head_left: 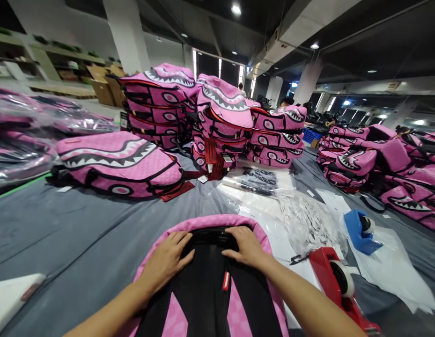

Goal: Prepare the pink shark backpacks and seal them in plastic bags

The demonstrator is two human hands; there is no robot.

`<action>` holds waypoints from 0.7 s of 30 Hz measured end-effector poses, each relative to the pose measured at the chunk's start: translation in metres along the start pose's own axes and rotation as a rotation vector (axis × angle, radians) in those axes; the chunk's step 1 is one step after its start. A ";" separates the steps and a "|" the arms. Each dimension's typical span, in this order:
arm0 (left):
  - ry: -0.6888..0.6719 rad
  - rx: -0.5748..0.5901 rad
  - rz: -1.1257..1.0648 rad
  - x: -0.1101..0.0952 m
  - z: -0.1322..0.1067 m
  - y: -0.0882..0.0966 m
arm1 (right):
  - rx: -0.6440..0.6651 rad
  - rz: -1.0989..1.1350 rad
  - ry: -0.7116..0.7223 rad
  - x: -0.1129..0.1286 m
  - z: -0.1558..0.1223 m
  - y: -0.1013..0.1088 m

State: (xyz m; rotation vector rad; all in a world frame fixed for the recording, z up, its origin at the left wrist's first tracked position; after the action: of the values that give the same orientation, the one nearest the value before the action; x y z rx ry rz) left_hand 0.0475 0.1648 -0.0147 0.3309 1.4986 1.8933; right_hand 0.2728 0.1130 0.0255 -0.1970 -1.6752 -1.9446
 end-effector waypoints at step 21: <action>0.323 0.004 0.114 0.007 0.076 -0.011 | -0.095 -0.401 -0.007 -0.006 0.077 -0.030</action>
State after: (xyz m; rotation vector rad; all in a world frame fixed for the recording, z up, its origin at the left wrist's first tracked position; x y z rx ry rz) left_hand 0.0903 0.2280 -0.0035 0.1159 1.7239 2.1104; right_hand 0.2439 0.1898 0.0132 0.1072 -1.7290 -2.3168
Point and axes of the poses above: each hand's wrist, its own z-axis towards the middle knuckle, its own y-axis out of the back of the hand, x = y × z, the point moved 6 cm from there along z, towards the middle knuckle, and after that the axes turned 4 degrees about -y, right-handed, at the moved point
